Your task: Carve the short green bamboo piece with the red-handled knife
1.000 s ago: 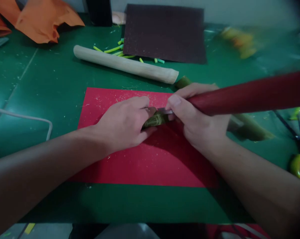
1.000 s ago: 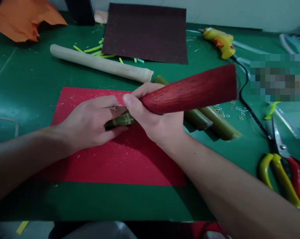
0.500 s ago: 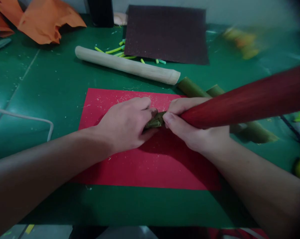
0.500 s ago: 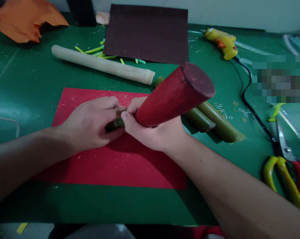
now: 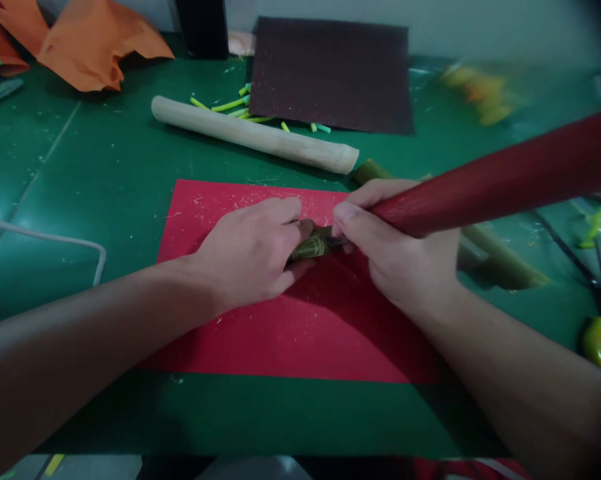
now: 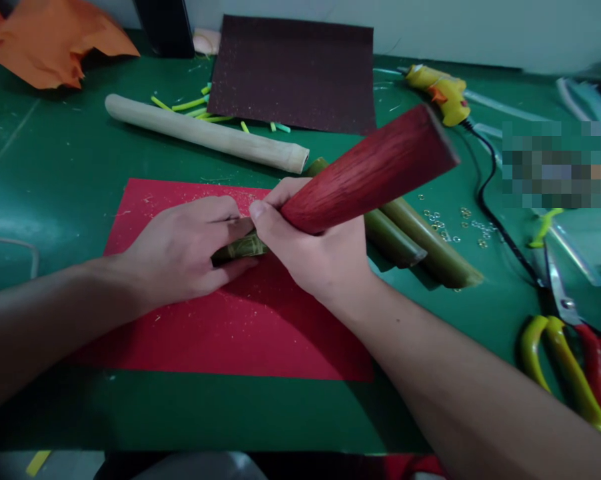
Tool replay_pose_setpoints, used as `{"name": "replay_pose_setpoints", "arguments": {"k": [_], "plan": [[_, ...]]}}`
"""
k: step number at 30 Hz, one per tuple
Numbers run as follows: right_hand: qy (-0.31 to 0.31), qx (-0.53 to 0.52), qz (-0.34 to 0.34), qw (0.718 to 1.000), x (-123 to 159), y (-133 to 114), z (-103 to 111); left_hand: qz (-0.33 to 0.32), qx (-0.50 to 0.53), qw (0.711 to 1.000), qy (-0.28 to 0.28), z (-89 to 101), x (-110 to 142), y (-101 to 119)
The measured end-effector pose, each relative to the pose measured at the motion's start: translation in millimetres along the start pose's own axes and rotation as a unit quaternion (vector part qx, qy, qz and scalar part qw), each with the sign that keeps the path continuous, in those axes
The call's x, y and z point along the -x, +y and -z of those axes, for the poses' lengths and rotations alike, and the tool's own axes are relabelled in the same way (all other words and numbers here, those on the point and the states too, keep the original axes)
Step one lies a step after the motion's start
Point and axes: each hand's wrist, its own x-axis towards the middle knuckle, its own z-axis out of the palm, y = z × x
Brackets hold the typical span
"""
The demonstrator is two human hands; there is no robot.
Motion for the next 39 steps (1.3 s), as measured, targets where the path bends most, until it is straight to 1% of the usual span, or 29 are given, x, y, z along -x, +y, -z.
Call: {"name": "replay_pose_setpoints", "arguments": {"k": [7, 14, 16, 20, 21, 25, 27, 30, 34, 35, 37, 39], "plan": [[-0.005, 0.007, -0.005, 1.000, 0.1, -2.4, -1.3, -0.002, 0.006, 1.000, 0.003, 0.2, 1.2, 0.6], [0.009, 0.008, -0.011, 1.000, 0.7, -1.3, -1.5, 0.005, 0.014, 1.000, 0.002, 1.6, 0.4, 1.0], [0.001, 0.007, -0.005, 1.000, 1.3, -1.3, -0.8, 0.004, 0.012, 1.000, 0.003, 1.9, 0.7, 0.9], [-0.039, 0.002, 0.029, 0.999, 3.3, -2.4, 0.4, 0.004, 0.013, 1.000, 0.001, 2.5, 1.0, 0.4], [-0.043, 0.005, 0.024, 0.999, 3.8, -2.6, 0.2, 0.004, 0.015, 1.000, 0.000, 2.6, 0.8, 0.3], [0.018, -0.014, -0.006, 1.000, 4.4, -1.8, -2.6, 0.006, 0.016, 1.000, 0.000, 2.5, -0.2, 0.0], [0.020, -0.015, -0.001, 1.000, 3.9, -1.3, -3.4, 0.010, 0.017, 1.000, -0.004, 2.3, -0.4, -0.2], [0.003, -0.006, -0.001, 1.000, 3.3, -2.0, -2.2, 0.006, 0.021, 1.000, 0.000, 2.0, -0.2, -0.5], [-0.056, 0.026, 0.014, 0.998, 4.9, -2.5, 0.3, -0.005, 0.020, 1.000, 0.014, 2.2, 0.4, -0.6], [-0.055, 0.016, 0.023, 0.998, 5.7, -1.8, 0.3, -0.005, 0.018, 1.000, 0.014, 2.4, 0.4, -0.5], [-0.004, -0.008, 0.014, 1.000, 7.1, 0.3, -0.3, -0.003, 0.014, 1.000, 0.013, 2.9, 0.2, -0.3], [0.010, -0.019, 0.011, 1.000, 7.9, 2.2, -1.3, 0.002, 0.012, 1.000, 0.008, 3.4, -0.2, -0.2]]}}
